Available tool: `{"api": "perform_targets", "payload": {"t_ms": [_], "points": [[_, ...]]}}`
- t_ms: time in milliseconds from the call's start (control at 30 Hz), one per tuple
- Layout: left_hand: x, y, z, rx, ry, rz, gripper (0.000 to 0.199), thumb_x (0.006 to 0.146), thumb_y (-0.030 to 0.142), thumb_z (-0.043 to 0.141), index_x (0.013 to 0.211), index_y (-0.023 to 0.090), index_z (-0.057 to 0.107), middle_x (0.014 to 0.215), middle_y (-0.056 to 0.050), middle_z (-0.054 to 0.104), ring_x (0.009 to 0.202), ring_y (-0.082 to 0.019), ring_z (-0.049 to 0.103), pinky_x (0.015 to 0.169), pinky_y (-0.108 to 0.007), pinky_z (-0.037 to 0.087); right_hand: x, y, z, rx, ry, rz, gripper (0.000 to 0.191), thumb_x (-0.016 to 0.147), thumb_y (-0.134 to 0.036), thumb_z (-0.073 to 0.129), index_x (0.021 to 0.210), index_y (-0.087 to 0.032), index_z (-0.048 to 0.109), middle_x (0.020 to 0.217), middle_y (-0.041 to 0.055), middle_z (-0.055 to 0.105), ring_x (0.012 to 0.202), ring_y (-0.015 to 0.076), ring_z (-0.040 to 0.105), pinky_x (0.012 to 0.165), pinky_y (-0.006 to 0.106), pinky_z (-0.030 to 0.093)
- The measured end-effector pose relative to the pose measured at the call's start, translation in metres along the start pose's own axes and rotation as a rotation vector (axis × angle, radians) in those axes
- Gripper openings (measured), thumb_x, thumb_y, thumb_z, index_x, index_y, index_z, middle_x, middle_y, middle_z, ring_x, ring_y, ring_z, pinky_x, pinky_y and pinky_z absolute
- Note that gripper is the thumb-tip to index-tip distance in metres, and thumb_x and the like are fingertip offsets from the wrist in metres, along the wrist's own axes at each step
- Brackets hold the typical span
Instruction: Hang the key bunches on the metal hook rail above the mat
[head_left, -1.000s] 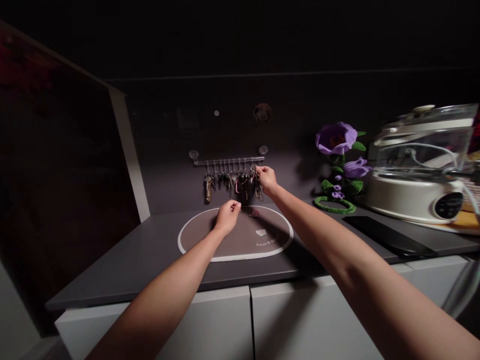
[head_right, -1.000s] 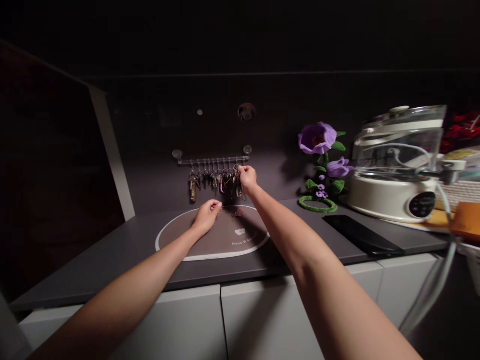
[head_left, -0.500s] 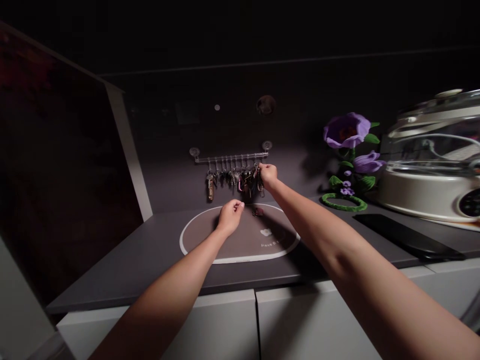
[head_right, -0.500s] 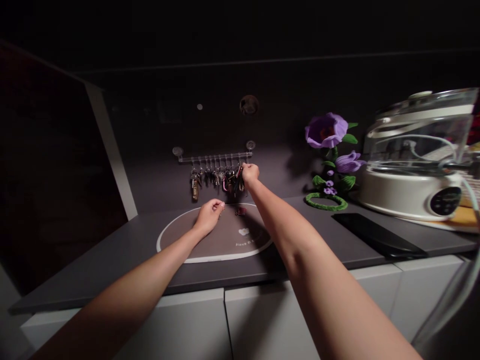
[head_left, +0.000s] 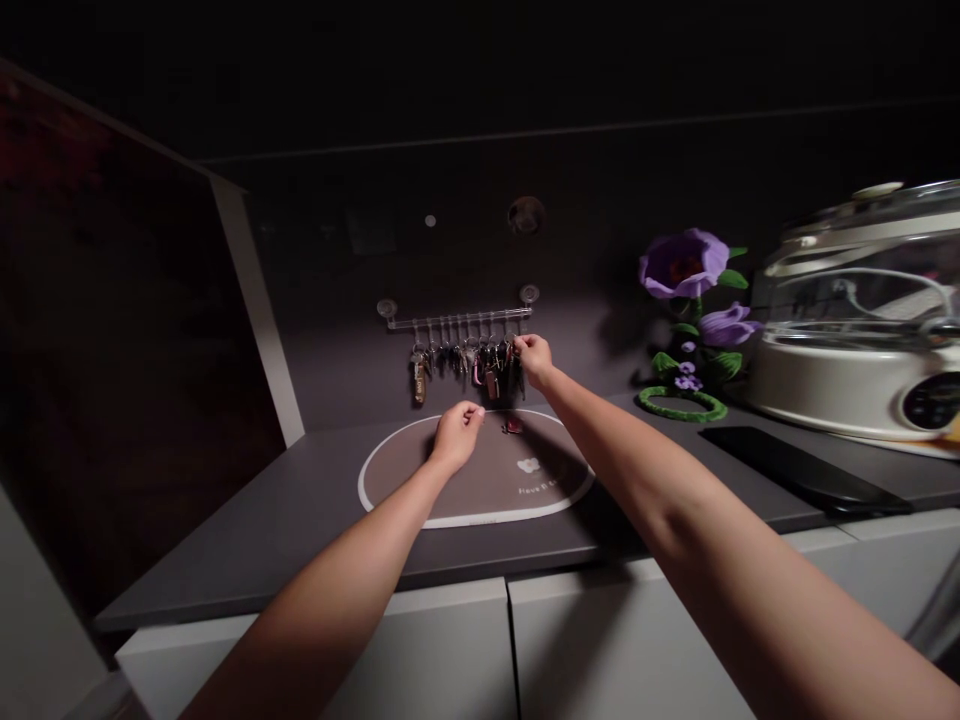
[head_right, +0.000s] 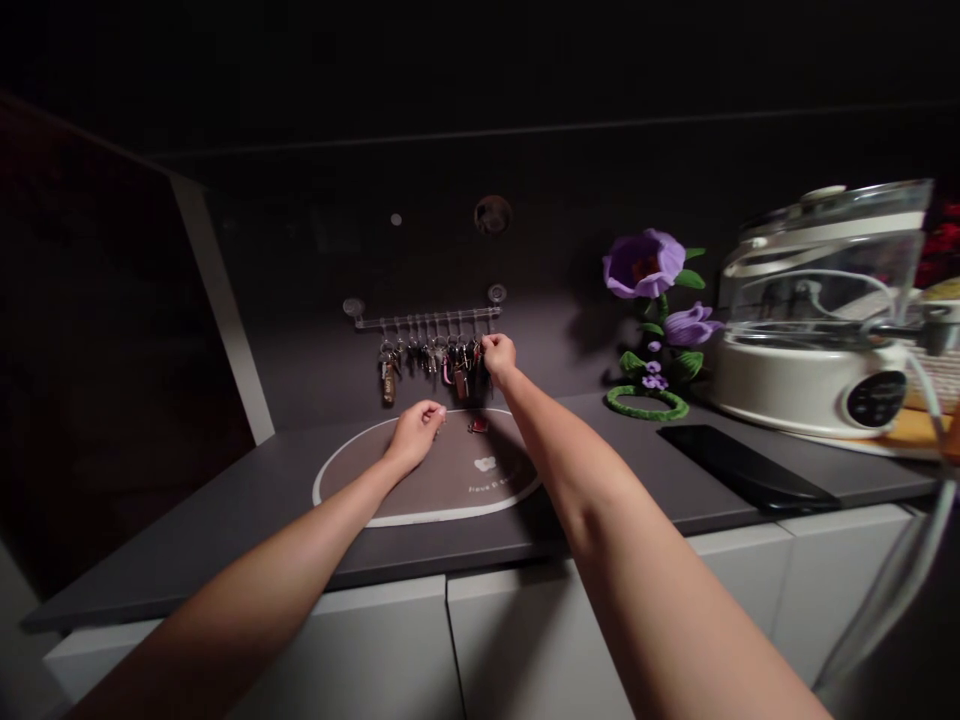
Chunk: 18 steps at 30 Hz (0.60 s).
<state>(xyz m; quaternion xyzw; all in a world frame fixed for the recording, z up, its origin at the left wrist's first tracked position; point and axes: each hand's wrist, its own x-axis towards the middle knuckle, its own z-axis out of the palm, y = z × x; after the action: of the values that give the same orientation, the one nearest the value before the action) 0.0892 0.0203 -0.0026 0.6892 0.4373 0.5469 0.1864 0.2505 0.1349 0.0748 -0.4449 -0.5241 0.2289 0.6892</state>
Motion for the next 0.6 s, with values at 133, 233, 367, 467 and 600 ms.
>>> {"api": "perform_targets", "payload": {"t_ms": [133,233,367,467,600], "points": [[0.001,-0.003,0.001,-0.002,-0.012,-0.005,0.019,0.077,0.030,0.048,0.075,0.014,0.058,0.068,-0.002,0.061,0.062,-0.011,0.053,0.061,-0.023,0.042,-0.009,-0.006,-0.006,0.000,-0.057,0.001,0.012,0.072,-0.020,0.049,0.076,-0.014,0.058,0.073,0.0025,0.062,0.066,0.0111,0.054,0.071,0.025,0.043],[0.001,-0.003,0.001,-0.003,-0.011,-0.001,0.018,0.077,0.029,0.048,0.074,0.014,0.058,0.068,-0.002,0.060,0.062,-0.011,0.053,0.061,-0.023,0.042,-0.019,-0.010,-0.011,-0.031,-0.040,0.000,0.018,0.072,-0.018,0.051,0.086,-0.013,0.059,0.088,0.0059,0.065,0.075,0.0122,0.057,0.078,0.027,0.044],[0.002,-0.003,0.001,0.005,-0.021,0.006,0.016,0.078,0.027,0.048,0.075,0.014,0.057,0.068,-0.002,0.060,0.062,-0.011,0.052,0.061,-0.022,0.041,-0.035,-0.015,-0.017,-0.089,0.001,0.006,0.021,0.073,-0.017,0.051,0.091,-0.013,0.060,0.098,0.0084,0.064,0.085,0.0135,0.058,0.084,0.028,0.043],[0.002,-0.003,0.000,0.011,-0.027,0.012,0.015,0.078,0.026,0.049,0.075,0.014,0.057,0.067,-0.001,0.059,0.062,-0.011,0.052,0.060,-0.022,0.040,-0.050,-0.017,-0.022,-0.122,-0.017,0.005,0.018,0.074,-0.017,0.051,0.087,-0.013,0.061,0.093,0.0081,0.065,0.081,0.0138,0.058,0.081,0.028,0.043],[0.002,-0.004,-0.001,0.014,-0.036,0.021,0.013,0.077,0.024,0.049,0.077,0.014,0.058,0.068,-0.002,0.060,0.064,-0.011,0.052,0.062,-0.022,0.041,-0.074,-0.016,-0.030,-0.190,-0.057,-0.060,0.014,0.073,-0.019,0.052,0.081,-0.014,0.062,0.086,0.0058,0.066,0.076,0.0131,0.057,0.078,0.027,0.043]]}}
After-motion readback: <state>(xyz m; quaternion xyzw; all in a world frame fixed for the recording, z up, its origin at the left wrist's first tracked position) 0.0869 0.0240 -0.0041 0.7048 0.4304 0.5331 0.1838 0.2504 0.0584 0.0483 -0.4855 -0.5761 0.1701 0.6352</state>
